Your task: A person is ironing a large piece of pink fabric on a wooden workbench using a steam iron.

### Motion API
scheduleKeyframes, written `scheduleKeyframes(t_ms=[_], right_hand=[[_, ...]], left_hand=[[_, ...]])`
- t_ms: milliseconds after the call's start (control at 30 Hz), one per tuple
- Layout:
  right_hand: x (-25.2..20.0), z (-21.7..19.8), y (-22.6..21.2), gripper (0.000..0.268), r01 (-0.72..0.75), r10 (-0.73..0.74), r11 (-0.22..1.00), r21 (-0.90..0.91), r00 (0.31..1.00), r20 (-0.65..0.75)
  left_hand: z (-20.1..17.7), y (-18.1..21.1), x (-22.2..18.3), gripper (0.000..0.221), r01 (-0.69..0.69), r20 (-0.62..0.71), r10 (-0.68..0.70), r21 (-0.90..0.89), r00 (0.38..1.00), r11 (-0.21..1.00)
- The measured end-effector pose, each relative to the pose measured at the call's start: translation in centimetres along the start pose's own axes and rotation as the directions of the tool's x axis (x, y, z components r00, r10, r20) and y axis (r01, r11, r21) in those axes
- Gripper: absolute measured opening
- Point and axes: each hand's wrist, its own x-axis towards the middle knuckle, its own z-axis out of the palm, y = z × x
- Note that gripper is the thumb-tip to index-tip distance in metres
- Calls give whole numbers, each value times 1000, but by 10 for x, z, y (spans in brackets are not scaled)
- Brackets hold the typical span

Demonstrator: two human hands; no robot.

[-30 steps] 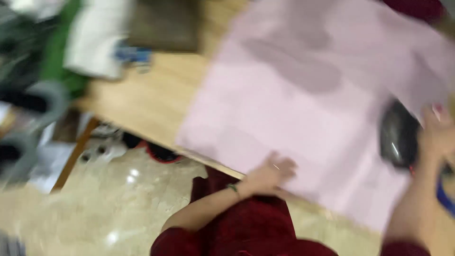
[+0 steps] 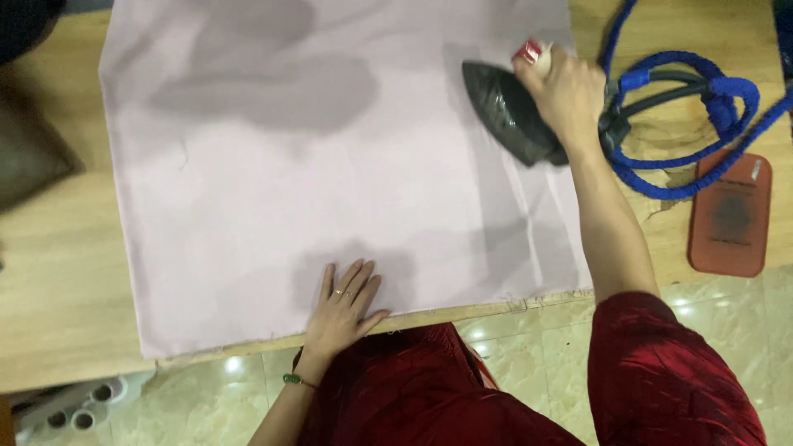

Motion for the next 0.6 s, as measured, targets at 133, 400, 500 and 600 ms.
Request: scheduleKeyframes(t_ms=[133,400,500,600], right_hand=[[-59,-50,-60,67,115,-110,993,-39,988,105],[-142,-129,-209,60,359,-381,924,136,898,219],[-154,-120,-258,58,416,-442,894,165,879,179],[-151,-125,-319,57,450,-478,877,169,850,221]], left_hand=[[22,-4,-8,66,29,76,-32,40,997,999],[42,-5,-24,19,-44,-309,-1,-139,951,989],[18,-32,-45,12,-7,-343,-25,-90,939,996],[-17,-73,-96,19,273,-321,-260,-4,911,962]])
